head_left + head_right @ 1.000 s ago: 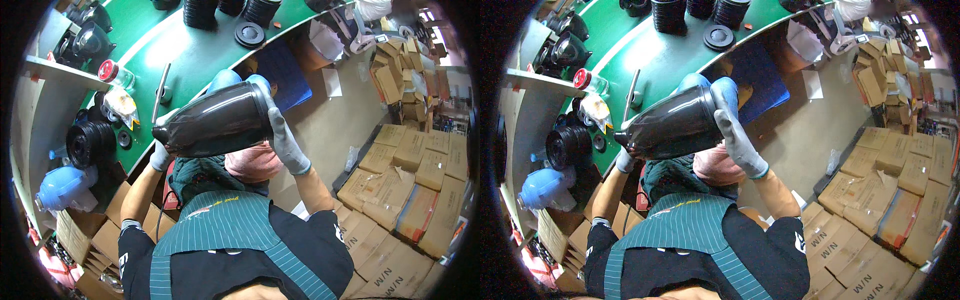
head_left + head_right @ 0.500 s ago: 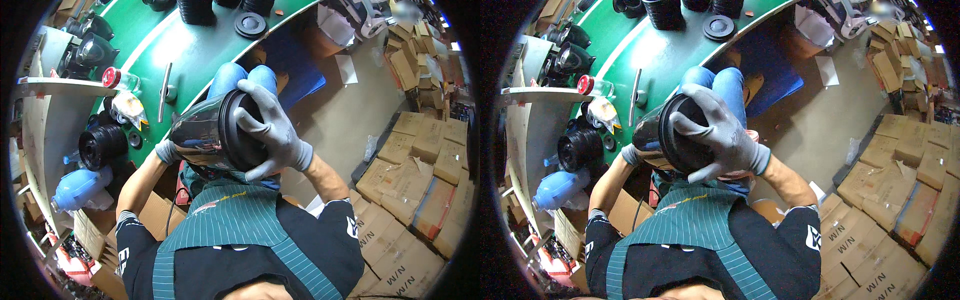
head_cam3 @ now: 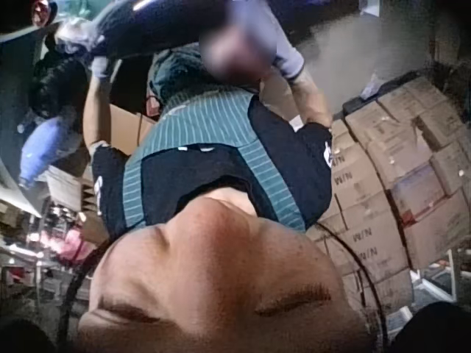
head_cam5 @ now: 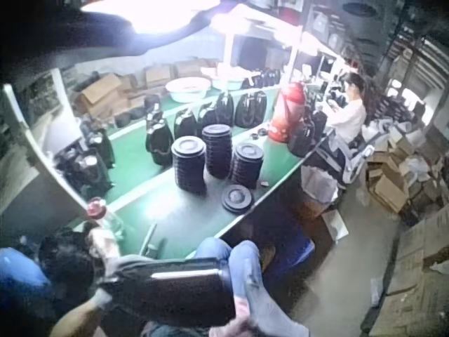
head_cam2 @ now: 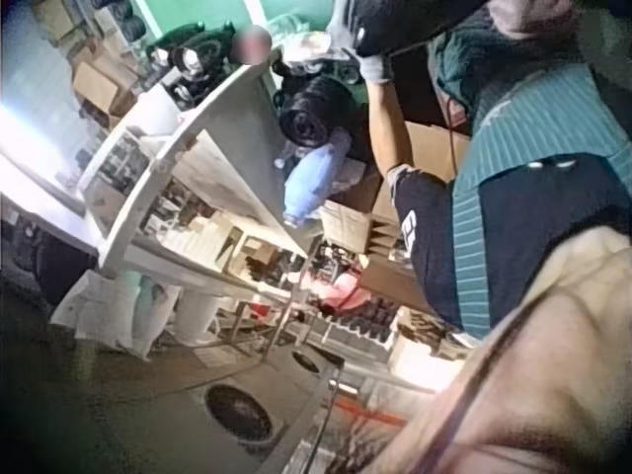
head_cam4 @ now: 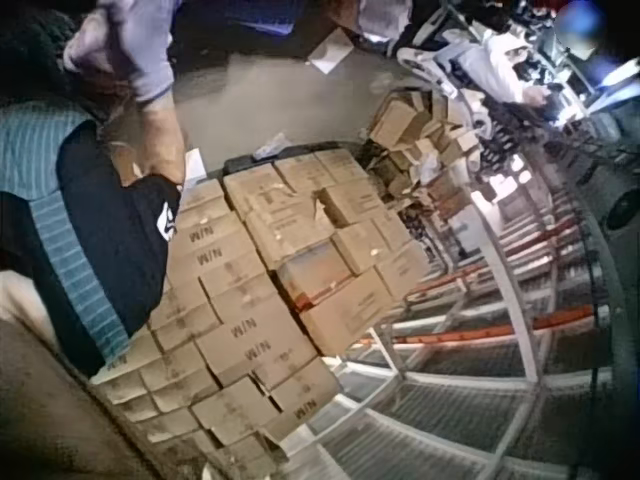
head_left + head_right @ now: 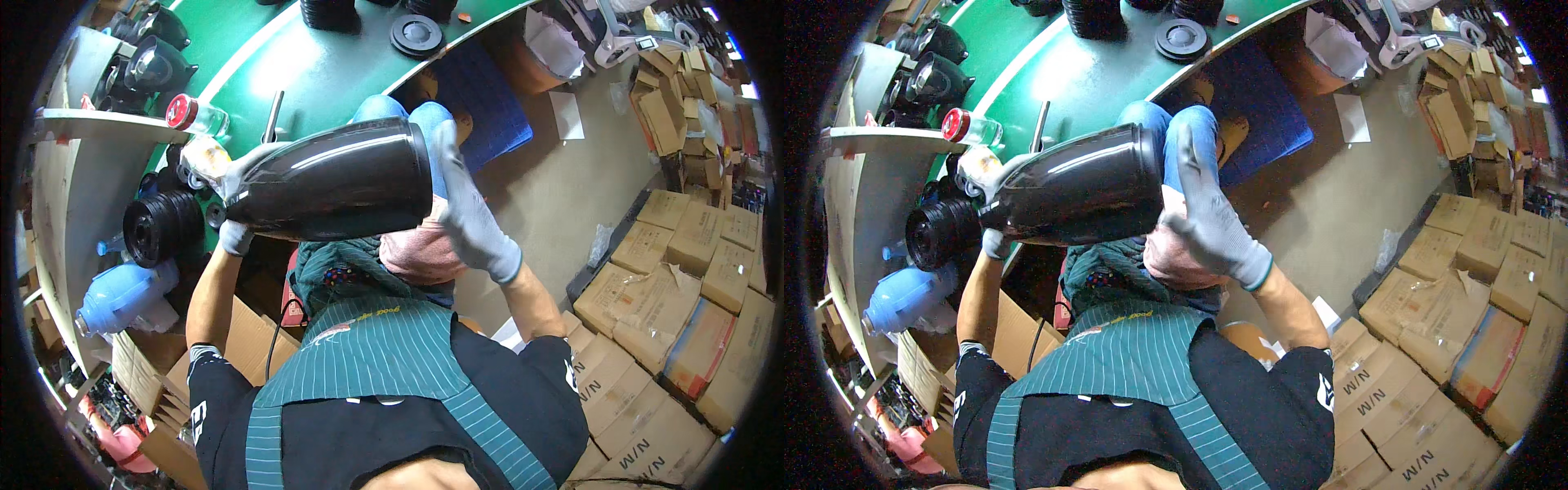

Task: The person sits on the floor and repeatedly picks up black kettles, inserts a metal rod into the base, and wipes the exterior with a cloth. The person handles multiple kettles one at a time, placing them back on the table after each cycle.

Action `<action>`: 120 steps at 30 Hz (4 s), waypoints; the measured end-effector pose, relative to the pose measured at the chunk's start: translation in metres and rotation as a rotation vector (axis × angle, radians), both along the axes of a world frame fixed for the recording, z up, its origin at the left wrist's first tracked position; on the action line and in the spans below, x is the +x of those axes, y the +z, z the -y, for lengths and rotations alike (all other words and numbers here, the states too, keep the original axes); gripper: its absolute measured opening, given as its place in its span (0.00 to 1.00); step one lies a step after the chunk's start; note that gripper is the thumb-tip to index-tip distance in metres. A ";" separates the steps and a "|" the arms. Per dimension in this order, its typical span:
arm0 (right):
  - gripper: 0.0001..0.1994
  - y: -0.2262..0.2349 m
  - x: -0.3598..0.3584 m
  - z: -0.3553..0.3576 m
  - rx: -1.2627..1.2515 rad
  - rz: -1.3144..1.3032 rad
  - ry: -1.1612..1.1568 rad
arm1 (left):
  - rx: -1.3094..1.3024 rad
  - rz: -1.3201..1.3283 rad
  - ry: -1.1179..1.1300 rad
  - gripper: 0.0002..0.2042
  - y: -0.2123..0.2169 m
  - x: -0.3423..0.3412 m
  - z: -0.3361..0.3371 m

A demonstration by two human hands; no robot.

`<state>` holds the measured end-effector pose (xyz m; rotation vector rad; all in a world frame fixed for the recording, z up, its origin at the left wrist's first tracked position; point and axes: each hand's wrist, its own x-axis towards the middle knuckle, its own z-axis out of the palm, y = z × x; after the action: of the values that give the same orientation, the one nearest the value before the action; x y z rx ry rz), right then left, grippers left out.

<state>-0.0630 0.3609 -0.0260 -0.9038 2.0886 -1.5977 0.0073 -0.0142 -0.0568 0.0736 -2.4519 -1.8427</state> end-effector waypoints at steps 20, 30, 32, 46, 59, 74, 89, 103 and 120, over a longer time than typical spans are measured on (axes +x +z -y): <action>0.38 0.010 0.005 0.049 -0.311 0.598 -0.073 | -0.557 -0.501 -0.237 0.23 0.047 0.005 -0.019; 0.61 0.014 0.007 0.043 -0.147 -0.516 0.068 | 0.779 0.118 -0.135 0.25 -0.126 0.066 0.011; 0.58 0.010 0.005 0.047 -0.250 -0.508 0.100 | 0.722 0.147 -0.136 0.26 -0.139 0.070 0.011; 0.30 -0.038 0.023 0.010 -0.477 0.461 -0.289 | -0.570 -0.417 -0.197 0.25 0.075 -0.001 -0.042; 0.36 -0.011 0.002 -0.026 -0.417 0.781 -0.192 | -0.701 -0.774 -0.141 0.21 0.035 0.015 -0.079; 0.22 0.020 -0.024 -0.031 -0.007 0.264 -0.312 | -0.511 -0.598 -0.068 0.35 -0.020 0.037 -0.123; 0.15 -0.011 -0.014 -0.026 0.116 0.229 -0.346 | -0.471 -0.042 -0.354 0.47 -0.043 0.046 -0.109; 0.56 -0.065 0.024 0.010 0.250 -0.074 -0.395 | -0.920 0.268 0.375 0.31 -0.127 -0.044 0.018; 0.29 -0.068 -0.033 0.018 -0.685 0.711 -0.390 | -0.663 0.149 -0.654 0.37 0.078 -0.075 -0.129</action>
<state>-0.0958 0.3433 -0.0937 -0.0147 1.2638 -2.4396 -0.0674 0.1145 0.0212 -0.7230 -3.3190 -1.0529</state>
